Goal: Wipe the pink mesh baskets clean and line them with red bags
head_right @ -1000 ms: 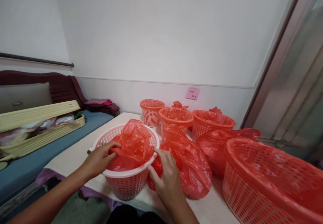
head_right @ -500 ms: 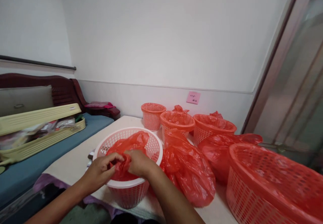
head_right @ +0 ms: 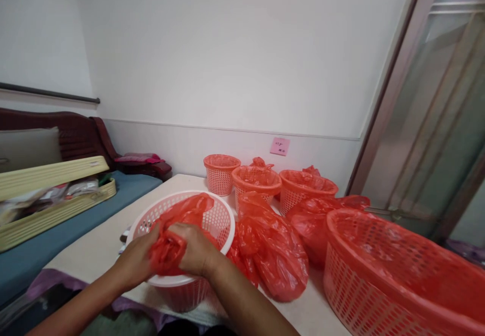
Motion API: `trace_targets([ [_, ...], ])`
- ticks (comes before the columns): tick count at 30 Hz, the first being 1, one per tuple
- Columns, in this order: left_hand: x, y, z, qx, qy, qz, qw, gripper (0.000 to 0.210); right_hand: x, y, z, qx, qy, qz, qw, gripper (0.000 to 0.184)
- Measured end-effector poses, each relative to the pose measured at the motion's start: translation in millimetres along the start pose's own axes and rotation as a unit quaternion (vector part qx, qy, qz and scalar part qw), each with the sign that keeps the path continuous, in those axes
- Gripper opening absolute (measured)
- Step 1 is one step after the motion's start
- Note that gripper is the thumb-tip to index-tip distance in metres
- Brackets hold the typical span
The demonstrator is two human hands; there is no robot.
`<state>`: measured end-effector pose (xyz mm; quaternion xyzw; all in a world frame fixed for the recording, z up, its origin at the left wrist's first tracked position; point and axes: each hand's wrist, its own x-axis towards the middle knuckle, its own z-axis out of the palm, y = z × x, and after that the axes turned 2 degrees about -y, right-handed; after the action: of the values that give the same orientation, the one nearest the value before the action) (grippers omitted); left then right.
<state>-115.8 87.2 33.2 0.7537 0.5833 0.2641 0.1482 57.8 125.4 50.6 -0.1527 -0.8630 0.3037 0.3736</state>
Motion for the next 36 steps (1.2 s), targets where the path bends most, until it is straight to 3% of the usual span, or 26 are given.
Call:
trace_targets([
  [3, -2.0, -1.5, -1.0, -0.017, 0.002, 0.035, 0.999, 0.042, 2.7, -3.5, 6.6, -0.017, -0.012, -0.038, 0.999, 0.018],
  [8, -0.3, -2.3, 0.0, -0.027, 0.036, 0.030, 0.999, 0.025, 2.5, -6.4, 5.4, -0.072, 0.062, -0.043, 0.995, 0.010],
  [13, -0.1, -10.3, 3.9, -0.040, 0.071, 0.010, 0.997, 0.026, -0.4, 4.5, -2.4, -0.111, 0.231, 0.106, 0.961, 0.042],
  [16, -0.4, -14.8, 5.8, -0.058, 0.084, 0.009, 0.995, 0.026, 0.2, 15.3, -5.5, -0.127, 0.270, 0.192, 0.935, 0.053],
  [19, 0.6, -17.2, 7.1, -0.073, 0.086, 0.016, 0.993, 0.027, 3.2, 24.0, -4.4, -0.055, 0.236, 0.235, 0.941, 0.065],
  [21, 1.2, -17.1, 6.8, -0.079, 0.075, 0.027, 0.994, 0.026, 5.6, 29.7, -1.0, 0.036, 0.176, 0.219, 0.959, 0.061],
  [25, 0.3, -12.3, 2.7, -0.079, 0.047, 0.047, 0.995, 0.022, 7.8, 42.0, 6.1, 0.137, 0.077, 0.183, 0.970, 0.013],
  [36, 0.8, 6.8, -5.0, -0.019, 0.007, 0.021, 1.000, 0.023, 4.2, 30.8, 4.3, 0.182, 0.061, 0.151, 0.970, 0.020],
])
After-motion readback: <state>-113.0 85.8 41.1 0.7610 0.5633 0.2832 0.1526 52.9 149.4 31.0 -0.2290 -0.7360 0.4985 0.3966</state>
